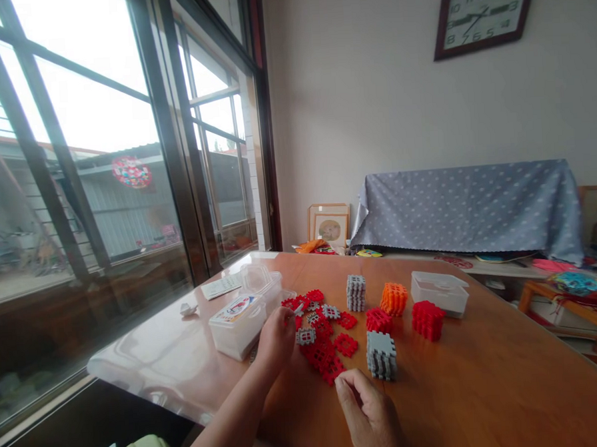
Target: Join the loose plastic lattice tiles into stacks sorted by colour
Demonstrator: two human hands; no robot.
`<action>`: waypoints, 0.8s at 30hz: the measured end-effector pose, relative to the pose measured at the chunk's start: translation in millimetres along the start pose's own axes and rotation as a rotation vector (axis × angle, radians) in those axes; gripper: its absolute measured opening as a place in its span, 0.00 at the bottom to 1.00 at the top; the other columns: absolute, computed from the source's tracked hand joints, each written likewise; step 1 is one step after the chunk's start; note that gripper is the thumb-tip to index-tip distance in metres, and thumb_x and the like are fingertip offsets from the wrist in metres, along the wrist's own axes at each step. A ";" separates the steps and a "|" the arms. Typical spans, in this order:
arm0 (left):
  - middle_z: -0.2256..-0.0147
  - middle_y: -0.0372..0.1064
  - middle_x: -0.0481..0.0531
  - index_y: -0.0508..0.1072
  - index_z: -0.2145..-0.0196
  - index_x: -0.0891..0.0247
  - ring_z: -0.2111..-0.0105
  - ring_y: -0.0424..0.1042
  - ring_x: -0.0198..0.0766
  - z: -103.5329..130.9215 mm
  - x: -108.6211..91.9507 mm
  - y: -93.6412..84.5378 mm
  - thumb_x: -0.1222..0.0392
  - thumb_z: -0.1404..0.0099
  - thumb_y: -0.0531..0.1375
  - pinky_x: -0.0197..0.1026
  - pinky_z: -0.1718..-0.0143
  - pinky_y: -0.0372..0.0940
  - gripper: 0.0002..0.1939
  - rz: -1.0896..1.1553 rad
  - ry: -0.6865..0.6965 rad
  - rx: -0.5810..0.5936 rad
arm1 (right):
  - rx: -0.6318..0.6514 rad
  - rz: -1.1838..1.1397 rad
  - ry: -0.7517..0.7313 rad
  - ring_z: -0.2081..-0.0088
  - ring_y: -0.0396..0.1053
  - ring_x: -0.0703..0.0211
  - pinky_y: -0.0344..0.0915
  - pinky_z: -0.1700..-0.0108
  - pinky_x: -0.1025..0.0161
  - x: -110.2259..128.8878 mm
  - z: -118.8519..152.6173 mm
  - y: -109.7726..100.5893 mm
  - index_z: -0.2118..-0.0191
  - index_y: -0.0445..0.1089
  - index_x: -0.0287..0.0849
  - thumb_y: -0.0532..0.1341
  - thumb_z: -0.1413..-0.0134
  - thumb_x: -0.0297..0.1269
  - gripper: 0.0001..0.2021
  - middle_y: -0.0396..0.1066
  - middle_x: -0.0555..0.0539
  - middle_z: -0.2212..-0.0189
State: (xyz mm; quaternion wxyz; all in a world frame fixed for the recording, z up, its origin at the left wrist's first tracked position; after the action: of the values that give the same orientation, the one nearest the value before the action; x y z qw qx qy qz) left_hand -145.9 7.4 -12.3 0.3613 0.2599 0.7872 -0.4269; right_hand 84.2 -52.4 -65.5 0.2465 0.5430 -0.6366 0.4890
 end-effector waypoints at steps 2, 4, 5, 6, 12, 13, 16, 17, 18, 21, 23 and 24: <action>0.63 0.75 0.56 0.70 0.62 0.61 0.61 0.74 0.41 9.9 -9.0 0.8 0.55 0.31 0.52 0.40 0.58 0.65 0.10 0.121 -0.010 0.027 | -0.031 -0.007 -0.013 0.74 0.64 0.61 0.62 0.71 0.68 3.3 0.5 -1.4 0.68 0.70 0.45 0.54 0.34 0.52 0.18 0.66 0.52 0.76; 0.66 0.74 0.54 0.69 0.62 0.62 0.67 0.74 0.39 21.8 -15.1 4.4 0.50 0.30 0.51 0.38 0.65 0.66 0.14 0.321 -0.082 0.093 | -0.076 -0.022 -0.029 0.71 0.69 0.59 0.67 0.68 0.68 6.9 1.3 -3.2 0.65 0.72 0.45 0.56 0.35 0.52 0.17 0.71 0.50 0.73; 0.68 0.73 0.53 0.68 0.63 0.62 0.69 0.74 0.37 28.4 -16.6 7.8 0.48 0.32 0.54 0.38 0.66 0.66 0.14 0.516 -0.167 0.149 | -0.103 -0.029 -0.037 0.68 0.72 0.58 0.69 0.65 0.67 8.3 1.7 -4.0 0.62 0.73 0.45 0.56 0.35 0.51 0.16 0.74 0.48 0.70; 0.69 0.72 0.51 0.67 0.64 0.62 0.71 0.73 0.36 35.2 -18.5 11.1 0.47 0.34 0.58 0.37 0.68 0.65 0.14 0.694 -0.248 0.196 | -0.131 -0.036 -0.044 0.65 0.74 0.56 0.71 0.62 0.67 9.4 2.2 -4.8 0.58 0.74 0.45 0.57 0.36 0.51 0.16 0.76 0.47 0.67; 0.74 0.69 0.45 0.68 0.67 0.62 0.75 0.73 0.33 66.5 -35.8 21.8 0.49 0.47 0.71 0.33 0.73 0.60 0.20 1.065 -0.464 0.339 | -0.257 0.044 -0.115 0.62 0.76 0.55 0.75 0.59 0.62 16.0 3.1 -12.1 0.39 0.65 0.45 0.60 0.37 0.48 0.25 0.75 0.41 0.53; 0.74 0.69 0.45 0.68 0.67 0.63 0.75 0.73 0.33 70.4 -38.8 23.3 0.49 0.47 0.71 0.33 0.73 0.60 0.20 1.064 -0.474 0.357 | -0.269 0.088 -0.134 0.61 0.76 0.54 0.75 0.58 0.60 18.1 2.8 -15.1 0.36 0.62 0.46 0.60 0.38 0.48 0.27 0.73 0.40 0.50; 0.74 0.70 0.46 0.69 0.67 0.63 0.76 0.73 0.33 81.4 -45.5 28.8 0.49 0.46 0.71 0.33 0.73 0.59 0.19 1.046 -0.499 0.401 | -0.280 0.216 -0.179 0.57 0.75 0.52 0.74 0.52 0.54 23.9 1.6 -25.8 0.34 0.58 0.48 0.62 0.39 0.48 0.31 0.68 0.39 0.44; 0.74 0.70 0.46 0.69 0.67 0.63 0.76 0.73 0.33 84.8 -47.2 31.2 0.49 0.46 0.70 0.33 0.73 0.59 0.19 1.043 -0.502 0.418 | -0.271 0.243 -0.186 0.56 0.74 0.51 0.74 0.51 0.53 24.8 1.3 -29.3 0.34 0.58 0.49 0.63 0.39 0.49 0.31 0.67 0.39 0.43; 0.73 0.71 0.46 0.69 0.67 0.63 0.75 0.73 0.32 88.1 -48.6 33.9 0.49 0.45 0.70 0.33 0.73 0.58 0.18 1.044 -0.504 0.437 | -0.258 0.264 -0.188 0.55 0.74 0.50 0.74 0.51 0.53 24.9 1.2 -32.6 0.35 0.59 0.49 0.63 0.39 0.49 0.30 0.66 0.40 0.43; 0.73 0.71 0.47 0.69 0.67 0.63 0.75 0.73 0.32 96.1 -51.0 43.1 0.50 0.44 0.69 0.32 0.73 0.57 0.17 1.060 -0.517 0.477 | -0.222 0.304 -0.182 0.50 0.72 0.49 0.74 0.50 0.55 21.4 2.5 -41.9 0.36 0.62 0.51 0.63 0.40 0.49 0.28 0.66 0.42 0.43; 0.73 0.72 0.47 0.69 0.67 0.64 0.75 0.73 0.32 99.4 -52.2 49.7 0.50 0.44 0.70 0.32 0.73 0.57 0.18 1.069 -0.533 0.495 | -0.202 0.325 -0.174 0.48 0.71 0.48 0.72 0.47 0.55 17.3 3.1 -48.9 0.37 0.62 0.51 0.64 0.40 0.49 0.27 0.67 0.43 0.44; 0.73 0.72 0.48 0.70 0.67 0.64 0.75 0.73 0.33 100.4 -53.0 52.7 0.49 0.45 0.70 0.33 0.73 0.57 0.18 1.073 -0.537 0.501 | -0.194 0.331 -0.168 0.48 0.71 0.48 0.72 0.46 0.55 15.3 2.6 -53.2 0.38 0.63 0.51 0.64 0.40 0.49 0.27 0.67 0.43 0.44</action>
State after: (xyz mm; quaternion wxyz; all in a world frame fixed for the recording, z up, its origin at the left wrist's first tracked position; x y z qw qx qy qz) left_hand -41.2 -57.9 -33.5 0.6370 0.5777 0.3070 -0.4078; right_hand 130.0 -57.9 -34.8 0.1598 0.4437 -0.7795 0.4122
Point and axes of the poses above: each hand's wrist, its own z-axis away from the middle knuckle, its own y-axis out of the palm, x = y × z, the point moved 4 cm from there along -z, towards the middle knuckle
